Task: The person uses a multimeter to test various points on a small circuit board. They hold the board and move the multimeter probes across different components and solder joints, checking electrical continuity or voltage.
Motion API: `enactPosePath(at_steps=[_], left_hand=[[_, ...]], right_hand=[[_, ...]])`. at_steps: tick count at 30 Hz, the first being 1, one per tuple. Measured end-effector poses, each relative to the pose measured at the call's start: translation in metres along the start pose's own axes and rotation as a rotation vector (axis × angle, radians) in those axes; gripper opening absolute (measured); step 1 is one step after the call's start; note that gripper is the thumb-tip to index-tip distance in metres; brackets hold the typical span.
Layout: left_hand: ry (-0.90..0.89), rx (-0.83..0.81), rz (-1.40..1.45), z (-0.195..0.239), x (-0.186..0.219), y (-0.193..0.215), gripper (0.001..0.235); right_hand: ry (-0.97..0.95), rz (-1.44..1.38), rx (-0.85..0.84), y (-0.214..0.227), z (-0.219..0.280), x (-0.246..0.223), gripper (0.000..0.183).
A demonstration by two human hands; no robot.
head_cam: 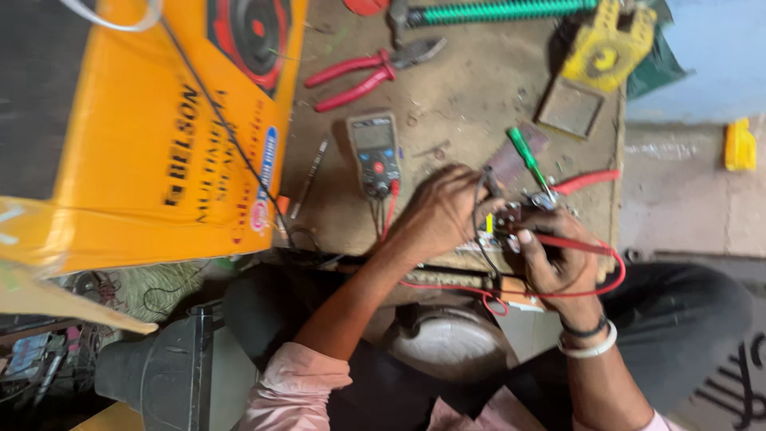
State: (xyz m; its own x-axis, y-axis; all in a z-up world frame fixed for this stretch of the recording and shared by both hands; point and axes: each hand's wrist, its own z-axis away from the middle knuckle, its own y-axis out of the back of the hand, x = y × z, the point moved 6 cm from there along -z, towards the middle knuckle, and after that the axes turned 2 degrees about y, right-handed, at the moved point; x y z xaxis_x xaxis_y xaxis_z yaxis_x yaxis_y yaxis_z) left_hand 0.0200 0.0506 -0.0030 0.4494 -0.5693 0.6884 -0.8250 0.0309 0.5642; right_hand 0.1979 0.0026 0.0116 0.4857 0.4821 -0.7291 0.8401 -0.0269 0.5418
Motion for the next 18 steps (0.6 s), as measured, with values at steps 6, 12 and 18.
enactPosePath(at_steps=[6, 12, 18], left_hand=[[-0.045, -0.011, -0.038, -0.003, -0.001, -0.001, 0.017], [-0.031, -0.024, -0.010, -0.004, 0.003, 0.006, 0.018], [-0.050, 0.101, -0.144, 0.005, 0.010, 0.019, 0.017]], right_hand=[[0.036, -0.020, -0.033, 0.001, -0.005, -0.004, 0.009], [-0.051, 0.036, -0.049, -0.003, -0.006, 0.001, 0.010], [-0.017, -0.024, 0.093, 0.005, -0.001, -0.004, 0.016]])
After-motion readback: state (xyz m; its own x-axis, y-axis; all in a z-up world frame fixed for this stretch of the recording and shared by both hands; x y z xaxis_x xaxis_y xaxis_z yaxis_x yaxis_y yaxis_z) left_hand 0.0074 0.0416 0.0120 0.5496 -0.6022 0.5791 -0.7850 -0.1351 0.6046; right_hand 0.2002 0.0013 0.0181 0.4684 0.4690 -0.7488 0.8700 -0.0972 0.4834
